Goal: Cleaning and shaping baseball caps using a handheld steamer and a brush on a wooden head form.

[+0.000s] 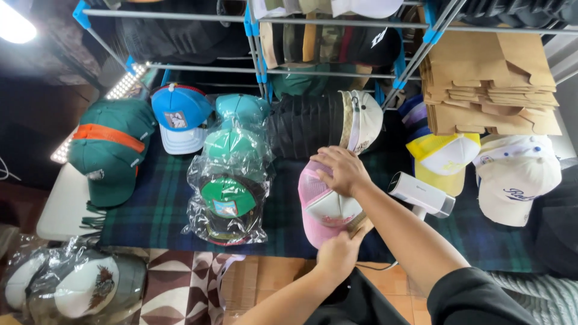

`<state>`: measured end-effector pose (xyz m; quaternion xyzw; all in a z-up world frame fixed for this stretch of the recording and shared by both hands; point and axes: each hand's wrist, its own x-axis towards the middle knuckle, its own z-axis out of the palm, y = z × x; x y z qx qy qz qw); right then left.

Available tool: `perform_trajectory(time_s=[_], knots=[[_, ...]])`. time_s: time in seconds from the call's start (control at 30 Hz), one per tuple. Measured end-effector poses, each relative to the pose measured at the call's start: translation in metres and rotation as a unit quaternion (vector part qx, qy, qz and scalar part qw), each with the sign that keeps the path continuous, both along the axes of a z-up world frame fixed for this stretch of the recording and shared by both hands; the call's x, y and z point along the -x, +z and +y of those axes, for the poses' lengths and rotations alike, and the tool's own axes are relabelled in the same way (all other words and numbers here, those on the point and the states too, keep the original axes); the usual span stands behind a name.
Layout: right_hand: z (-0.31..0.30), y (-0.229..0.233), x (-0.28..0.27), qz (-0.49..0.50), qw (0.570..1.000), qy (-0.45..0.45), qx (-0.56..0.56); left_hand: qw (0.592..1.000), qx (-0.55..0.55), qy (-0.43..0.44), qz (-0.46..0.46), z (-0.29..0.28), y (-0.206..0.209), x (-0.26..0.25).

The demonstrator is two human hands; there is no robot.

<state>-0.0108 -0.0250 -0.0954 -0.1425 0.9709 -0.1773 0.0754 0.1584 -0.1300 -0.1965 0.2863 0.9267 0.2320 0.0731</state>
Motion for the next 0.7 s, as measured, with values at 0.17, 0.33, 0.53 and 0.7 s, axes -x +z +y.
perform_trajectory(time_s=[0.17,0.33,0.53,0.7], knots=[[-0.002,0.002,-0.003,-0.006,1.000,-0.019,0.005,0.999,0.024,-0.048,0.002,-0.113,0.013,-0.025],[-0.003,0.004,-0.003,-0.013,1.000,-0.026,0.006,0.989,0.089,-0.051,-0.110,-0.090,0.033,-0.011],[0.000,-0.002,-0.002,0.000,1.000,-0.016,0.014,0.997,0.031,0.001,-0.074,0.040,-0.011,0.019],[0.003,-0.003,-0.002,-0.005,1.000,-0.009,0.024,0.987,0.005,-0.006,-0.158,0.004,0.032,0.017]])
